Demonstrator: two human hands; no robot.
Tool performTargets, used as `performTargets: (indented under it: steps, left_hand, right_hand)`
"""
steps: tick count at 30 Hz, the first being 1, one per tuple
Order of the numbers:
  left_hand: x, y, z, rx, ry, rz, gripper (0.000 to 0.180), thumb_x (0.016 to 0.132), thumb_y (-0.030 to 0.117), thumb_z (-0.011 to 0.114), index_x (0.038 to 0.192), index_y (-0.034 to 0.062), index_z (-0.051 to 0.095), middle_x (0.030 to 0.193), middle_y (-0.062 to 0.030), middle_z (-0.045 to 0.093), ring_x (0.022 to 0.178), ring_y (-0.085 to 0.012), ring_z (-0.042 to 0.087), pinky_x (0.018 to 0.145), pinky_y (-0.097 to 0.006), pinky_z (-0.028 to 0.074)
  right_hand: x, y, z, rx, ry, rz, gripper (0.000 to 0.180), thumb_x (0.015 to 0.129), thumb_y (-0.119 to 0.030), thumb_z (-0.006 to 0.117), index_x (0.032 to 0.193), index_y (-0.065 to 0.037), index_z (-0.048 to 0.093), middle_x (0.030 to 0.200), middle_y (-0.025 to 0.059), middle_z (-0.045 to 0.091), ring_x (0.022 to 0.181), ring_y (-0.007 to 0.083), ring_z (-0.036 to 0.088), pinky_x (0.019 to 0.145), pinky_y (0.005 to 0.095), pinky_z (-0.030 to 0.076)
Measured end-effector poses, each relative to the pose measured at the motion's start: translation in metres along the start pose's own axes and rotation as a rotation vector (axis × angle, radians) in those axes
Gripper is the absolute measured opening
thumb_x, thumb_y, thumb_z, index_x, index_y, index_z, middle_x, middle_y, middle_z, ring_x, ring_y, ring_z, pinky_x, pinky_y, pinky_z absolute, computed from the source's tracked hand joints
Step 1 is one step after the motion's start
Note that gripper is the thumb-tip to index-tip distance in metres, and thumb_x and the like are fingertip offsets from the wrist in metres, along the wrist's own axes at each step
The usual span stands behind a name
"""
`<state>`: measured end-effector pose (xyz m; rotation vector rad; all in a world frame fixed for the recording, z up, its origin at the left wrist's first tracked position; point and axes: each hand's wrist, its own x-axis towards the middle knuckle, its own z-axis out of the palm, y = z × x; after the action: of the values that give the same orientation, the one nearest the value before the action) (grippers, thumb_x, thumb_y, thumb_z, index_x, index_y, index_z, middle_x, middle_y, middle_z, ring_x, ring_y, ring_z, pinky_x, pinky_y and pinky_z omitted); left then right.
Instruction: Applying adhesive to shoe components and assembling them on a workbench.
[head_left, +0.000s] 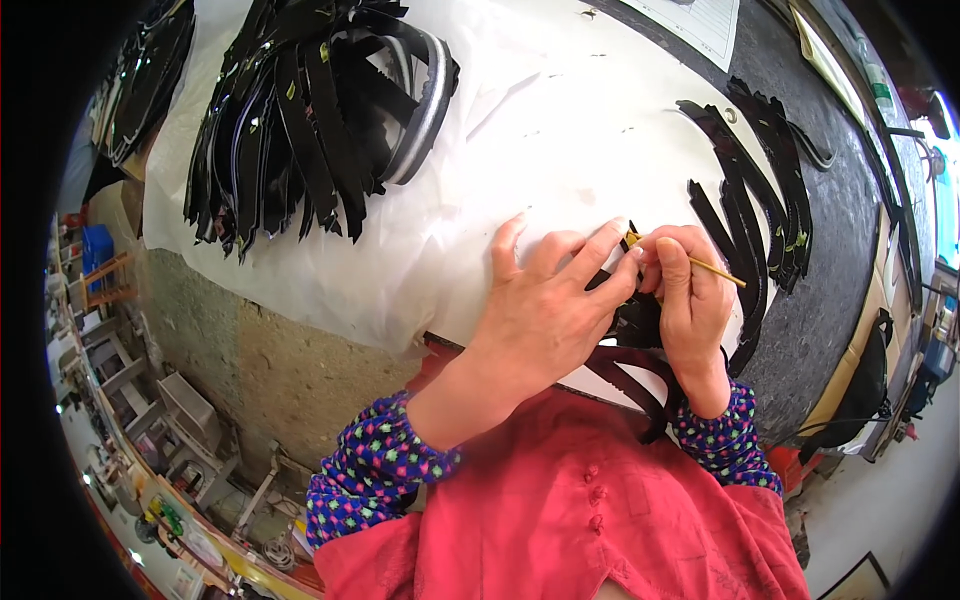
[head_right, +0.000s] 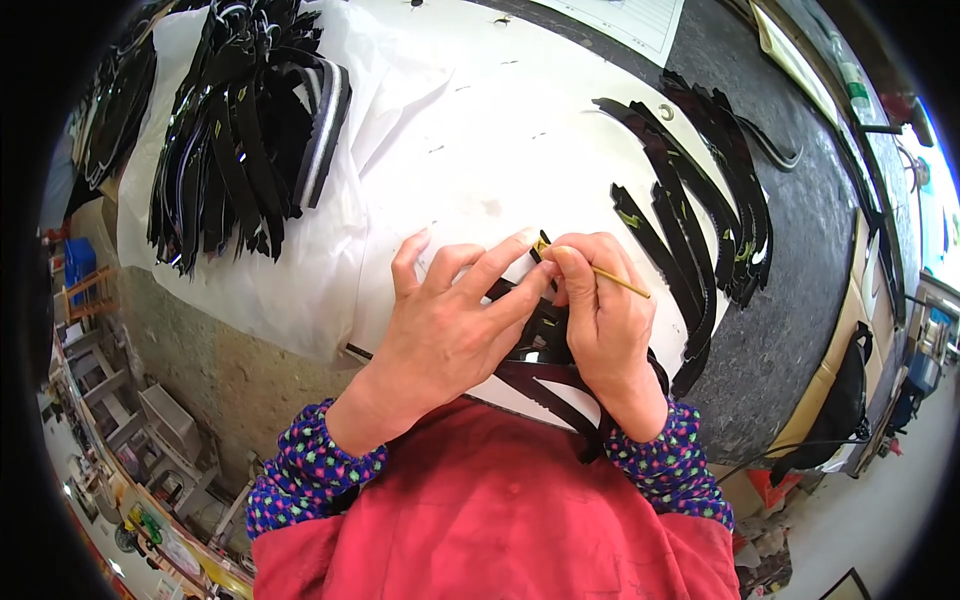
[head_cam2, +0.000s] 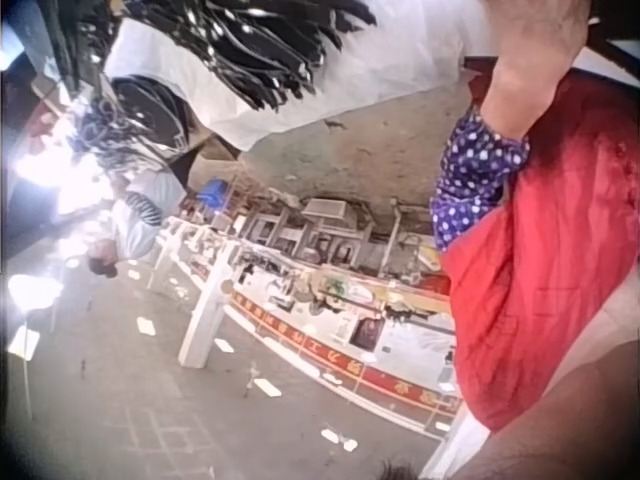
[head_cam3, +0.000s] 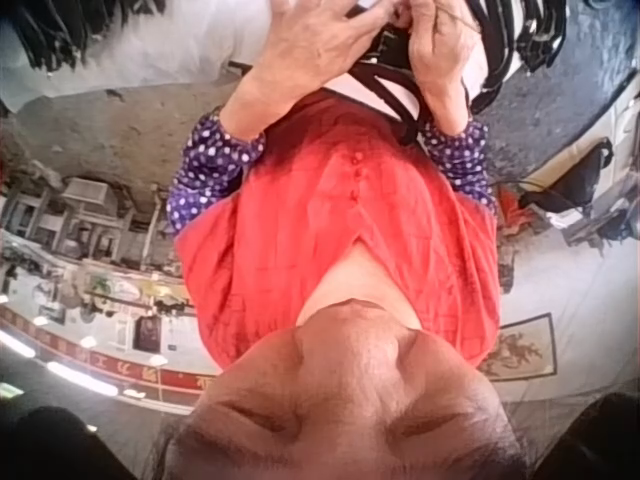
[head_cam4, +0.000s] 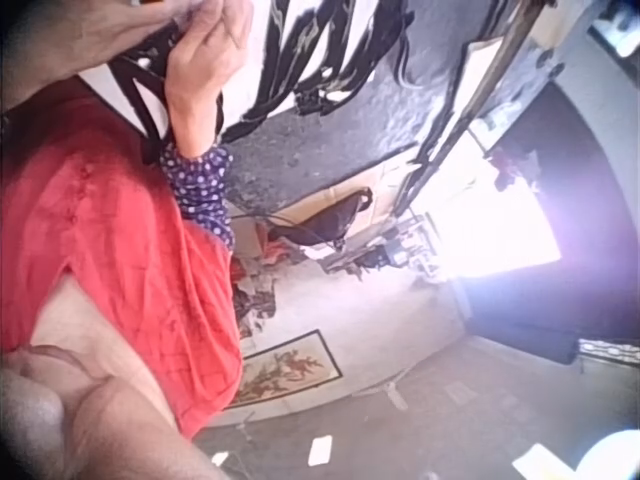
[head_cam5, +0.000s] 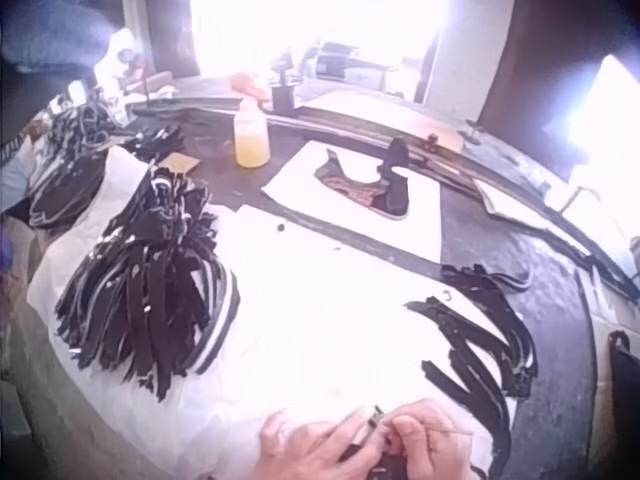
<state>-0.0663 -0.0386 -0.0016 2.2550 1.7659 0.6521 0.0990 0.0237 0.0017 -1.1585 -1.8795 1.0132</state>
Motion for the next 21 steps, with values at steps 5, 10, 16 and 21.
performTargets:
  steps: [5, 10, 16, 21]
  left_hand:
    - [0.001, 0.000, 0.002, 0.000, 0.024, -0.001, 0.033, 0.088, 0.024, 0.070, 0.121, 0.0236, 0.070, 0.138, 0.0035, 0.057, 0.111, -0.0141, 0.052, 0.111, -0.049, 0.022]
    - [-0.002, -0.001, 0.003, 0.003, 0.029, 0.000, 0.035, 0.088, 0.024, 0.070, 0.123, 0.0247, 0.069, 0.138, 0.0038, 0.057, 0.110, -0.0142, 0.052, 0.111, -0.049, 0.023]
    - [-0.004, 0.000, 0.008, 0.004, 0.078, 0.000, 0.041, 0.087, 0.024, 0.071, 0.128, 0.0262, 0.068, 0.138, 0.0048, 0.057, 0.111, -0.0143, 0.051, 0.111, -0.048, 0.024]
    - [-0.006, 0.001, 0.007, -0.029, 0.110, -0.038, 0.040, 0.091, 0.022, 0.070, 0.130, 0.0216, 0.067, 0.138, 0.0016, 0.057, 0.114, -0.0164, 0.053, 0.110, -0.046, 0.026]
  right_hand:
    - [0.000, 0.004, -0.001, 0.018, -0.012, 0.025, 0.014, 0.105, -0.007, 0.055, 0.098, 0.002, 0.064, 0.083, 0.0085, 0.063, 0.059, 0.0118, 0.056, 0.054, 0.0254, 0.044]
    - [0.000, 0.000, -0.004, 0.019, -0.055, 0.070, 0.016, 0.105, -0.009, 0.055, 0.098, 0.002, 0.064, 0.085, 0.0082, 0.063, 0.059, 0.0110, 0.056, 0.055, 0.0249, 0.045]
    - [-0.007, -0.007, -0.015, -0.313, 0.077, -0.063, 0.015, 0.091, -0.003, 0.071, 0.103, 0.001, 0.064, 0.095, 0.0126, 0.065, 0.079, 0.0239, 0.064, 0.070, 0.0330, 0.052]
    - [-0.017, -0.007, -0.007, -0.375, 0.040, -0.157, 0.020, 0.084, 0.001, 0.072, 0.101, -0.002, 0.062, 0.098, 0.0127, 0.065, 0.092, 0.0326, 0.062, 0.081, 0.0402, 0.050]
